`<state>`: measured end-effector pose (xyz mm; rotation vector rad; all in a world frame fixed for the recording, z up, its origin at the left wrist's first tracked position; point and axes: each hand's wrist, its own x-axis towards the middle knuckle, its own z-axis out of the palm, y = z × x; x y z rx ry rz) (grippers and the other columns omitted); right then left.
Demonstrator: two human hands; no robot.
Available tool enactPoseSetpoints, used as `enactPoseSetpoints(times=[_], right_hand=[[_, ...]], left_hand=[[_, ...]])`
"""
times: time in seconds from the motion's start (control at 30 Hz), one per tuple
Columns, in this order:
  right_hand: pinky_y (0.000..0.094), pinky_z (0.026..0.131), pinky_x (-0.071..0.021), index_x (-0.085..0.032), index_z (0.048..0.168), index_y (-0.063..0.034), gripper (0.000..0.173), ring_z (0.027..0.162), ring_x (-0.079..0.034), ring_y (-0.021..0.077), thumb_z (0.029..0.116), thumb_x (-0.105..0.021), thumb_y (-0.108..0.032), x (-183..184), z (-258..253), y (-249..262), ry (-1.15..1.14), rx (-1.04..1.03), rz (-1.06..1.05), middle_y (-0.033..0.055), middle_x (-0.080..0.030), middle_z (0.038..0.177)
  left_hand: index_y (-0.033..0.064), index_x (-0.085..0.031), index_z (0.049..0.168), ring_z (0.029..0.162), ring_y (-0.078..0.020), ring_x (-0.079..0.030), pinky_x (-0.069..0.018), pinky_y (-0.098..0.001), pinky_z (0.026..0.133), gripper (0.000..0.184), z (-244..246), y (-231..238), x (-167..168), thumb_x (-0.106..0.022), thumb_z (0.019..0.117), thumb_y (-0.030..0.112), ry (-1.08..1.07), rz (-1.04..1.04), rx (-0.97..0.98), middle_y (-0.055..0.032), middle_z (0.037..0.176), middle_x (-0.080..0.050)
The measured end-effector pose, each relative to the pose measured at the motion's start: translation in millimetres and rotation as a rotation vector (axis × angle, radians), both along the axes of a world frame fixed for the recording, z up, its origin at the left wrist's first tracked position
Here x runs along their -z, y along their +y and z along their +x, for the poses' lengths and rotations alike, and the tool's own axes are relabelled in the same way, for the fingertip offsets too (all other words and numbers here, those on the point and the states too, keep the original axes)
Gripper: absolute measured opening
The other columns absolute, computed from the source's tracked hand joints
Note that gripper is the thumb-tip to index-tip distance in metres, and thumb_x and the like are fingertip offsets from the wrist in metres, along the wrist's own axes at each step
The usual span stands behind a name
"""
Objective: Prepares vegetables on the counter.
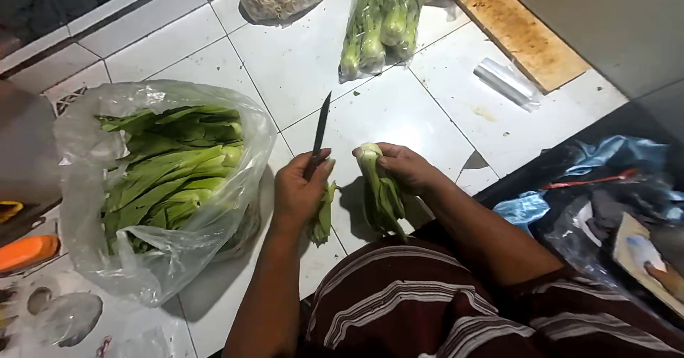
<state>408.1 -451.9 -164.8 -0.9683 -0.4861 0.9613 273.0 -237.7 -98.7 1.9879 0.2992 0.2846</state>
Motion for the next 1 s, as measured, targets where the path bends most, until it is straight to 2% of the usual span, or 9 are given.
enactPoseSetpoints(times=[0.1, 0.2, 0.3, 0.33, 0.43, 0.53, 0.67, 0.77, 1.0], right_hand=[[0.0322, 0.075, -0.0621, -0.06, 0.134, -0.0075, 0.039, 0.084, -0.071, 0.0139, 0.1016, -0.058, -0.028, -4, -7, 5, 0.042, 0.007, -0.021, 0.0108, -0.072, 0.106], [0.0299, 0.08, -0.0608, -0.058, 0.13, -0.0049, 0.031, 0.088, -0.07, 0.0112, 0.1082, -0.045, -0.023, -5, -1, 9, 0.015, -0.025, -0.055, 0.0071, -0.071, 0.103], [0.0317, 0.088, -0.0581, -0.052, 0.137, -0.0025, 0.044, 0.099, -0.068, 0.0134, 0.1, -0.062, -0.024, -5, -1, 10, -0.075, -0.048, -0.066, 0.0097, -0.069, 0.115], [0.0332, 0.091, -0.0581, -0.05, 0.138, -0.0009, 0.047, 0.101, -0.068, 0.0154, 0.0971, -0.066, -0.019, -6, -1, 11, -0.11, -0.058, -0.069, 0.0118, -0.068, 0.118], [0.036, 0.092, -0.0589, -0.051, 0.137, 0.0013, 0.043, 0.103, -0.069, 0.0192, 0.097, -0.064, -0.004, -9, 3, 15, -0.226, -0.069, -0.095, 0.0148, -0.068, 0.118], [0.0347, 0.089, -0.0594, -0.055, 0.135, 0.001, 0.035, 0.098, -0.069, 0.0182, 0.1006, -0.058, -0.005, -13, 12, 16, -0.312, -0.13, -0.148, 0.0139, -0.069, 0.114], [0.0297, 0.076, -0.0598, -0.064, 0.127, -0.0006, 0.029, 0.084, -0.069, 0.0129, 0.1012, -0.054, -0.011, -29, 26, 14, -0.459, -0.309, -0.246, 0.0092, -0.072, 0.101], [0.0264, 0.075, -0.0587, -0.07, 0.121, -0.002, 0.028, 0.084, -0.068, 0.0094, 0.1007, -0.054, -0.013, -43, 35, 12, -0.535, -0.444, -0.277, 0.0061, -0.072, 0.105], [0.0237, 0.07, -0.0556, -0.067, 0.119, -0.0002, 0.029, 0.078, -0.065, 0.0066, 0.101, -0.049, -0.014, -30, 33, 13, -0.351, -0.522, -0.168, 0.0046, -0.071, 0.095]], left_hand=[[0.0137, -0.071, 0.124, 0.065, -0.0083, -0.062, -0.0532, -0.0243, 0.056, 0.03, 8, -17, 4, -0.073, 0.0965, 0.023, 0.026, -0.128, 0.032, 0.0006, 0.1, -0.074], [0.0146, -0.073, 0.114, 0.06, -0.0096, -0.057, -0.05, -0.027, 0.054, 0.029, 16, -24, 9, -0.081, 0.0895, 0.028, 0.056, -0.058, 0.032, 0.0015, 0.086, -0.068], [0.0131, -0.072, 0.107, 0.06, -0.0096, -0.058, -0.0511, -0.0279, 0.054, 0.023, 19, -22, 10, -0.08, 0.0901, 0.027, 0.066, 0.024, 0.043, 0.0011, 0.08, -0.068], [0.0126, -0.072, 0.107, 0.059, -0.0095, -0.058, -0.0507, -0.0277, 0.054, 0.022, 19, -20, 10, -0.08, 0.0903, 0.025, 0.062, 0.034, 0.05, 0.0008, 0.079, -0.067], [0.0121, -0.071, 0.11, 0.062, -0.0104, -0.061, -0.0534, -0.0289, 0.055, 0.024, 18, -14, 8, -0.079, 0.0907, 0.022, 0.086, 0.03, 0.083, -0.0005, 0.081, -0.068], [0.0134, -0.07, 0.107, 0.059, -0.0113, -0.06, -0.0527, -0.0309, 0.053, 0.021, 19, -5, 4, -0.079, 0.0905, 0.022, 0.141, 0.078, 0.134, 0.0, 0.076, -0.066], [0.0128, -0.072, 0.095, 0.06, -0.0091, -0.059, -0.0514, -0.0303, 0.054, 0.012, 18, 16, -12, -0.077, 0.0914, 0.023, 0.18, 0.257, 0.365, 0.0016, 0.074, -0.065], [0.0109, -0.073, 0.087, 0.064, -0.0074, -0.057, -0.0493, -0.0262, 0.056, 0.01, 12, 22, -20, -0.069, 0.0933, 0.017, 0.117, 0.37, 0.483, 0.002, 0.075, -0.061], [0.0106, -0.074, 0.09, 0.07, -0.0069, -0.059, -0.0521, -0.0258, 0.063, 0.013, 3, 21, -12, -0.064, 0.0952, 0.016, 0.039, 0.414, 0.416, 0.0025, 0.079, -0.063]])
